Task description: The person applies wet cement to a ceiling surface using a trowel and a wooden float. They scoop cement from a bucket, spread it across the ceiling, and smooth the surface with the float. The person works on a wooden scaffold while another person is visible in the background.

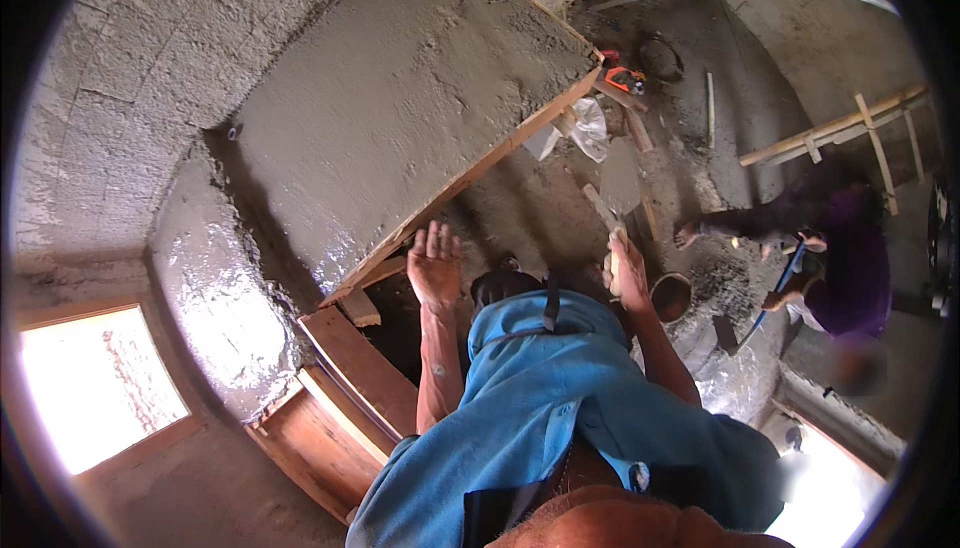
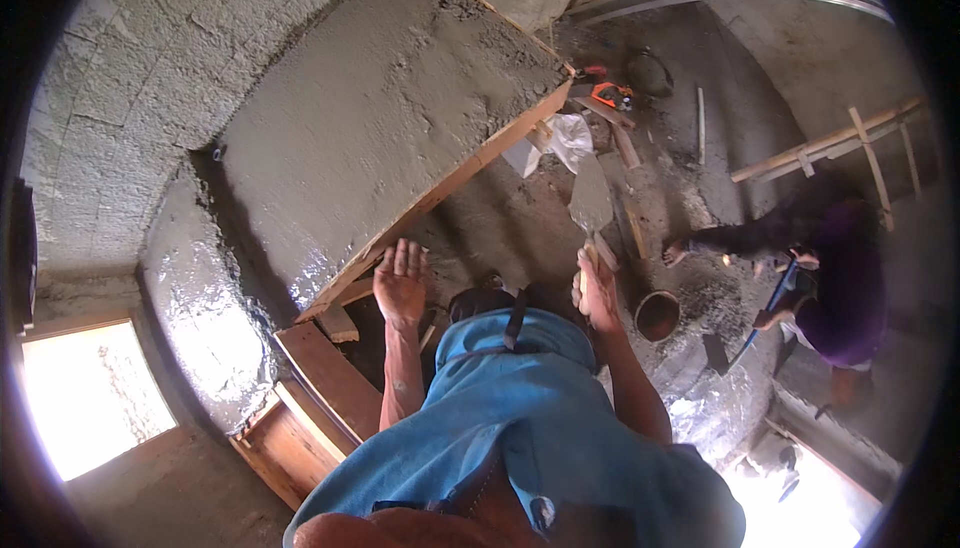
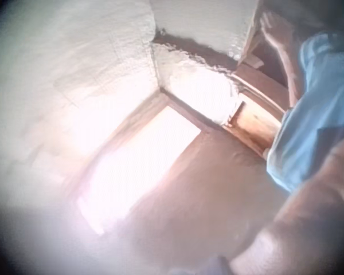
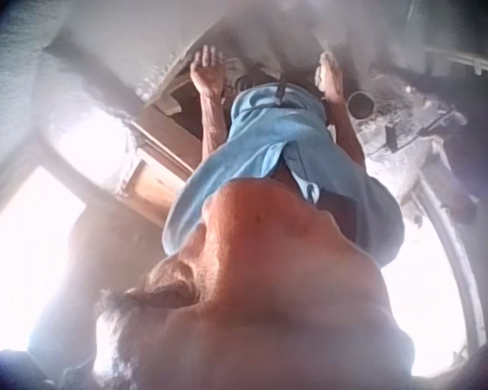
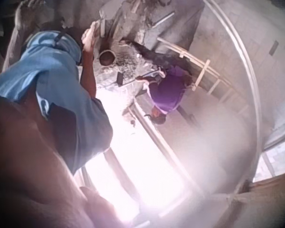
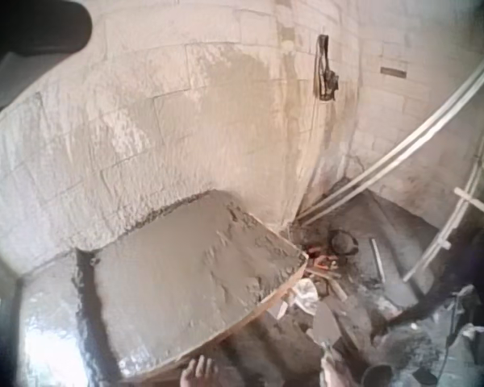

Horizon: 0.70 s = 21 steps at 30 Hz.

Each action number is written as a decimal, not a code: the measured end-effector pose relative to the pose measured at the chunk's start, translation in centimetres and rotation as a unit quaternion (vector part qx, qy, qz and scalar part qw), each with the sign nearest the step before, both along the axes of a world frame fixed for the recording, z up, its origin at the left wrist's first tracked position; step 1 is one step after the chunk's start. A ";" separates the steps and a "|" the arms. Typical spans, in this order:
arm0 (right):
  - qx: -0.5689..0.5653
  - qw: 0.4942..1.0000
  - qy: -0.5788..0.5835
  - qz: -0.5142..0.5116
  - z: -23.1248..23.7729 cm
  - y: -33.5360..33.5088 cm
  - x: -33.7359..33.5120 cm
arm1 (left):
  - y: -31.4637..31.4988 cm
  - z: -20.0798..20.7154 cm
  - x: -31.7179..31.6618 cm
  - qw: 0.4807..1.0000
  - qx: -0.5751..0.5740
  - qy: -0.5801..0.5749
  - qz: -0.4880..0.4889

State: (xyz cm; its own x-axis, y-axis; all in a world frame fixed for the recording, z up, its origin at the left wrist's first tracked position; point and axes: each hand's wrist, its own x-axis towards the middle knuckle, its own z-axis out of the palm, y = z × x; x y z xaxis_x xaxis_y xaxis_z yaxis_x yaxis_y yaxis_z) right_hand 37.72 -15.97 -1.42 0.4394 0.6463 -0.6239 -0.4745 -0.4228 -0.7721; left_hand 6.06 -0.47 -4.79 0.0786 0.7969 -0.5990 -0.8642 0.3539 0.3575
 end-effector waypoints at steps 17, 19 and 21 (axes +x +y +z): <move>-0.043 0.997 -0.022 -0.053 0.5 0.3 -5.2 | 1.5 -0.1 -2.4 0.974 0.018 -0.209 0.084; -0.047 0.997 -0.041 -0.043 0.5 -0.1 -5.3 | 1.7 0.8 -1.9 0.974 -0.017 -0.201 0.100; -0.056 0.997 -0.041 -0.031 0.4 -0.1 -5.4 | 1.7 0.4 -1.8 0.971 -0.004 -0.217 0.104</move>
State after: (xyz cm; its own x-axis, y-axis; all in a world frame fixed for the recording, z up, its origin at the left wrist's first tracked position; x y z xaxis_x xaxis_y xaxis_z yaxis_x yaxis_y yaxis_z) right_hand 32.35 -16.11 -0.97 0.5288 0.5447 -0.6508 -0.4393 -0.4805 -0.7591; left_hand 4.21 1.22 -4.42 0.1628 0.8176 -0.5522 -0.9859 0.1574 -0.0576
